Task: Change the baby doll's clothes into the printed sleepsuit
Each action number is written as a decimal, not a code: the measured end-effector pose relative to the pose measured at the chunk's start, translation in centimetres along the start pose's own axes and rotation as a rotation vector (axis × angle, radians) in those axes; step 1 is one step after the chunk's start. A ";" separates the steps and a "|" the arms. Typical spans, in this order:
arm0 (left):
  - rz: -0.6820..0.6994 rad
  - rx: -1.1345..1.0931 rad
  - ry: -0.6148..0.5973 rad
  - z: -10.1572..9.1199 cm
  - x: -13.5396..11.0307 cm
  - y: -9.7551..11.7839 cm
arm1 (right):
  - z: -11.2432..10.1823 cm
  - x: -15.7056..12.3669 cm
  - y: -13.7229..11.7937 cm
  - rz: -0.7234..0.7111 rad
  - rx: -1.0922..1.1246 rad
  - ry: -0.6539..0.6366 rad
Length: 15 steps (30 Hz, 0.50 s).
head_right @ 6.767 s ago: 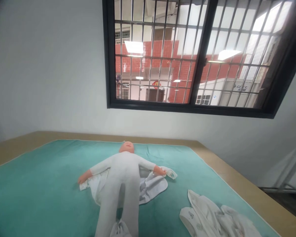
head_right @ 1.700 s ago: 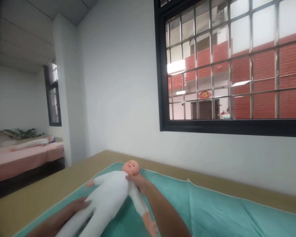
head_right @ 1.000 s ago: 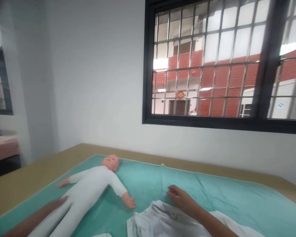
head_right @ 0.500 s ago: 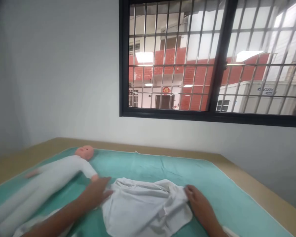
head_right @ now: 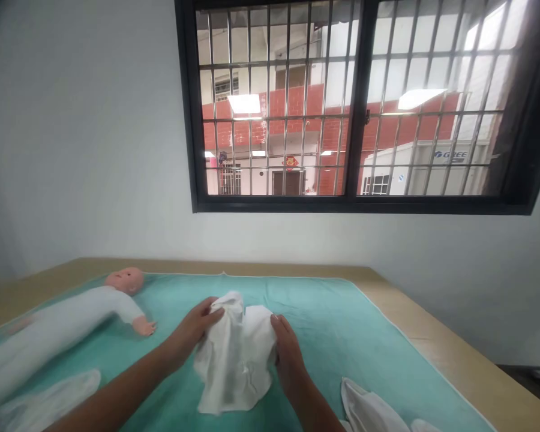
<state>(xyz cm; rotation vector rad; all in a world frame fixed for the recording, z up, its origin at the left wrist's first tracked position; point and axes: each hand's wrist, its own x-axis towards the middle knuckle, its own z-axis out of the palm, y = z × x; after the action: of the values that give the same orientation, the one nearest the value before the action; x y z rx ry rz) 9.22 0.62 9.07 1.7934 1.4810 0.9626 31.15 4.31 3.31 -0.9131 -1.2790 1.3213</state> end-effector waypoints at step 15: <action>0.003 -0.014 0.295 -6.8 -9.8 0.0 | 7.0 -4.2 3.7 0.280 0.342 -0.358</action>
<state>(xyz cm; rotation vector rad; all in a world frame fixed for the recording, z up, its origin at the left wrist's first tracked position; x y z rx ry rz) 2.41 -8.98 11.31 1.6976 1.6419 1.2792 24.47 -0.77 0.08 -0.6457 -1.1621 1.9240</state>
